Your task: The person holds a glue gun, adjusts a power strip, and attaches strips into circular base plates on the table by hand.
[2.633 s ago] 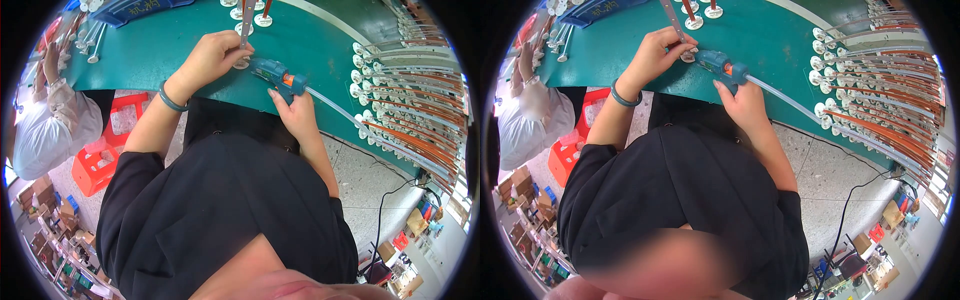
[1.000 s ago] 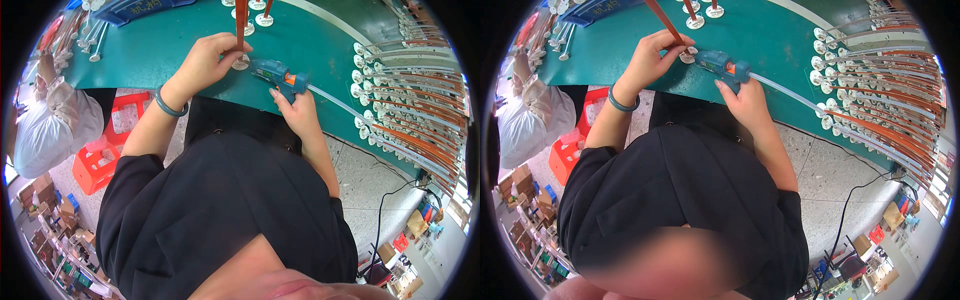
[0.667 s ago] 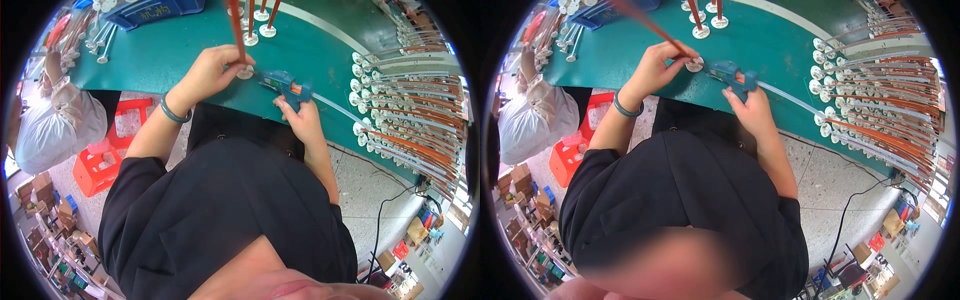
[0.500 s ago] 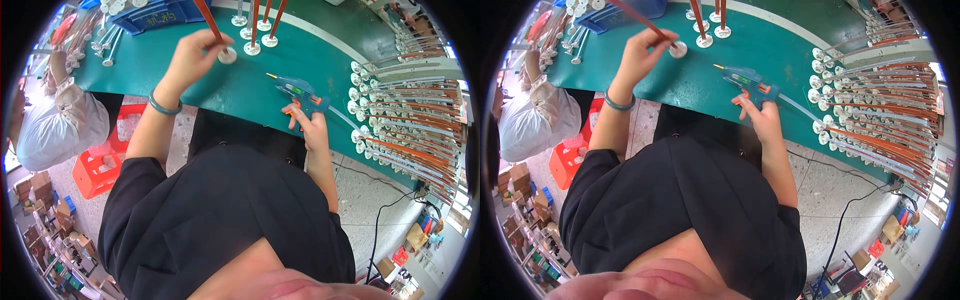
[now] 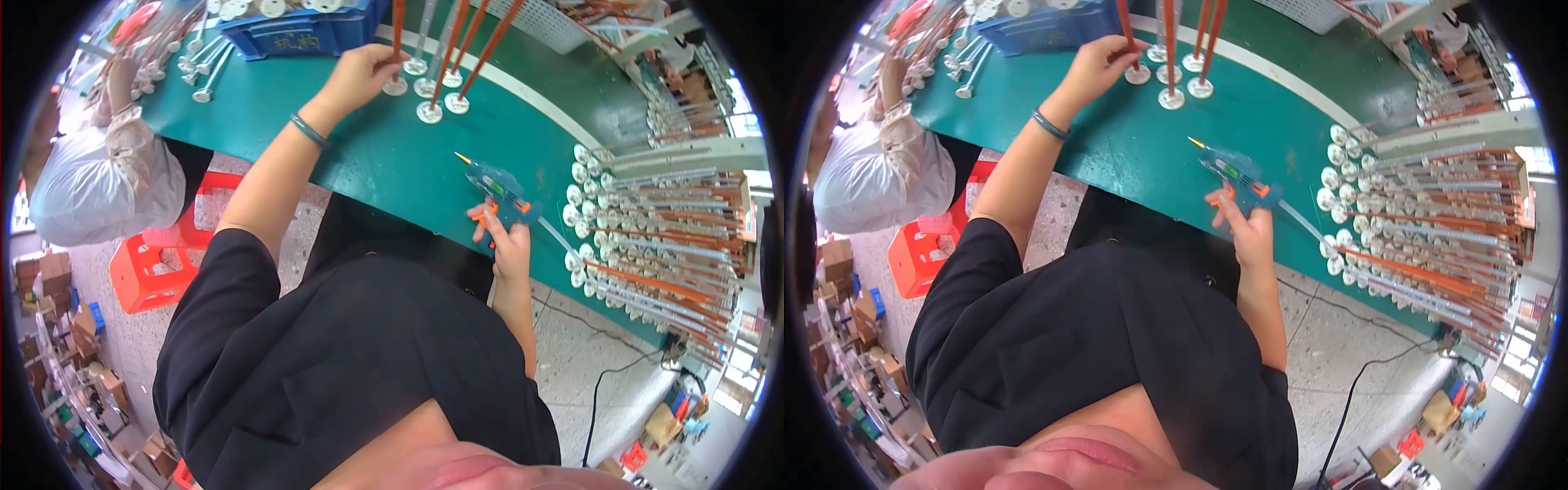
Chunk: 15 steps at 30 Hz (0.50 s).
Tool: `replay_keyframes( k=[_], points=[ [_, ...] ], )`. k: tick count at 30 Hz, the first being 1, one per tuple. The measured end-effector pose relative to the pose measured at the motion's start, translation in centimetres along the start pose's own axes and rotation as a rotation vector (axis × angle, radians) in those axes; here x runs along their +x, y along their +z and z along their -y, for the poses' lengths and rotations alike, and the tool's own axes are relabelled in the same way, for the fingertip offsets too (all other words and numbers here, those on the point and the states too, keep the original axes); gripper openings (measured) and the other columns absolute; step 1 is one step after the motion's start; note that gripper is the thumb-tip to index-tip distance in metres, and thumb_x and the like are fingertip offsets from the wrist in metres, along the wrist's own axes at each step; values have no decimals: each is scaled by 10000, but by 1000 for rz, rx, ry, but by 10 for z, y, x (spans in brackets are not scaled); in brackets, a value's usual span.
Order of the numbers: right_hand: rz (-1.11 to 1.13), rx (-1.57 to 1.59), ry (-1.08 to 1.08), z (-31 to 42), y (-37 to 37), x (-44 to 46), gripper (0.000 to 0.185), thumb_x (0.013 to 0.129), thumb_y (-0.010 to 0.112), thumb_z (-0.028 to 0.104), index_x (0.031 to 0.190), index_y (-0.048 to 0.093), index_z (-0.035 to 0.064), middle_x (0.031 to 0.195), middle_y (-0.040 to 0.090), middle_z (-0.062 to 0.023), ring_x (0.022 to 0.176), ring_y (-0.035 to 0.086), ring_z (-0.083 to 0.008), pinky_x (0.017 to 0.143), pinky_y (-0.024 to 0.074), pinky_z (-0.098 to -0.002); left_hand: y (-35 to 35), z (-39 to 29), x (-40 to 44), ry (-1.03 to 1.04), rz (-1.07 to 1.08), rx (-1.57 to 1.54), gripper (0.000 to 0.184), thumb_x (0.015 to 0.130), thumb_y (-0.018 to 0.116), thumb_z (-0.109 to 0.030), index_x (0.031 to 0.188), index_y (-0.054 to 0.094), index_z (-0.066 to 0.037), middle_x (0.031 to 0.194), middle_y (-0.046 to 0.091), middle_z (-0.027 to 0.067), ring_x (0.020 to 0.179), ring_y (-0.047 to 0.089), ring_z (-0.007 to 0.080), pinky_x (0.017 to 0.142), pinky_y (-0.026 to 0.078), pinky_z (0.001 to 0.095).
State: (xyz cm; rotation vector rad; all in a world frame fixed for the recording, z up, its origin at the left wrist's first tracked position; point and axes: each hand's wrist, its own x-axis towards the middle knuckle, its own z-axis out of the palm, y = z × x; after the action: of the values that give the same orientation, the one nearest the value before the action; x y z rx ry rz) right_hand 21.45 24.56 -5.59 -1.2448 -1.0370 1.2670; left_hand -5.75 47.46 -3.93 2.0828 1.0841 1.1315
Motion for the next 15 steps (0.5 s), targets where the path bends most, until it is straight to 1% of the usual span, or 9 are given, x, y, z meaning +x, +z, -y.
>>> replay_keyframes(
  k=[3,4,5,7,9,10,13,14,15],
  points=[
    [10,18,-16,1,1,-1,261,924,581,77,1145,521,-48,948,665,-174,640,565,-153,617,459,-266,-1,1,-4,-4,-10,-99,318,865,661,-28,1181,639,-7,989,693,92,882,672,166,806,541,293],
    [6,47,-26,2,3,-2,261,924,580,72,1148,519,-48,950,663,-177,640,565,-154,612,459,-264,-5,3,-4,16,4,1,399,833,687,-32,1225,615,-20,1009,676,91,921,664,184,835,536,307],
    [2,73,-35,1,3,-2,261,925,578,68,1151,516,-48,951,661,-179,641,565,-155,608,458,-262,-7,2,-7,18,-24,65,419,814,696,-34,1226,617,-33,1030,658,97,970,651,198,867,526,317],
    [10,85,-24,-1,1,-2,280,922,574,57,1171,501,-47,954,661,-179,643,571,-153,615,457,-265,-15,-7,-12,63,-113,76,413,776,717,-64,1180,636,-39,979,647,124,924,654,250,822,537,336],
    [-13,91,7,-2,0,-3,318,911,581,53,1196,485,-50,949,668,-169,641,577,-146,639,452,-272,-29,-16,-17,59,-204,63,371,787,701,-60,1153,644,-41,983,647,122,924,655,250,822,534,337],
    [-27,106,-15,0,3,-4,293,916,590,75,1166,506,-51,945,672,-158,644,579,-140,614,432,-251,-36,-19,-17,57,-250,54,351,792,693,-58,1140,648,-42,985,646,121,923,655,251,823,532,338],
    [12,81,-35,-4,-2,-3,250,940,553,58,1161,507,-49,966,662,-171,639,572,-147,600,461,-265,-73,-21,2,109,-482,191,299,801,663,-44,1100,656,-53,1015,644,126,926,656,268,819,531,351],
    [-11,45,42,-3,-4,-5,248,943,561,69,1153,509,-52,963,665,-161,627,565,-138,590,457,-264,-89,-28,14,135,-554,342,286,794,653,-57,1080,664,-72,1030,641,135,964,644,297,830,526,373],
    [-2,44,29,-7,-8,-4,247,943,569,71,1148,509,-54,958,666,-160,621,561,-137,581,454,-261,-103,-22,29,183,-641,448,336,774,674,-109,1109,654,-99,1039,640,147,1011,618,328,867,508,414]
  ],
)
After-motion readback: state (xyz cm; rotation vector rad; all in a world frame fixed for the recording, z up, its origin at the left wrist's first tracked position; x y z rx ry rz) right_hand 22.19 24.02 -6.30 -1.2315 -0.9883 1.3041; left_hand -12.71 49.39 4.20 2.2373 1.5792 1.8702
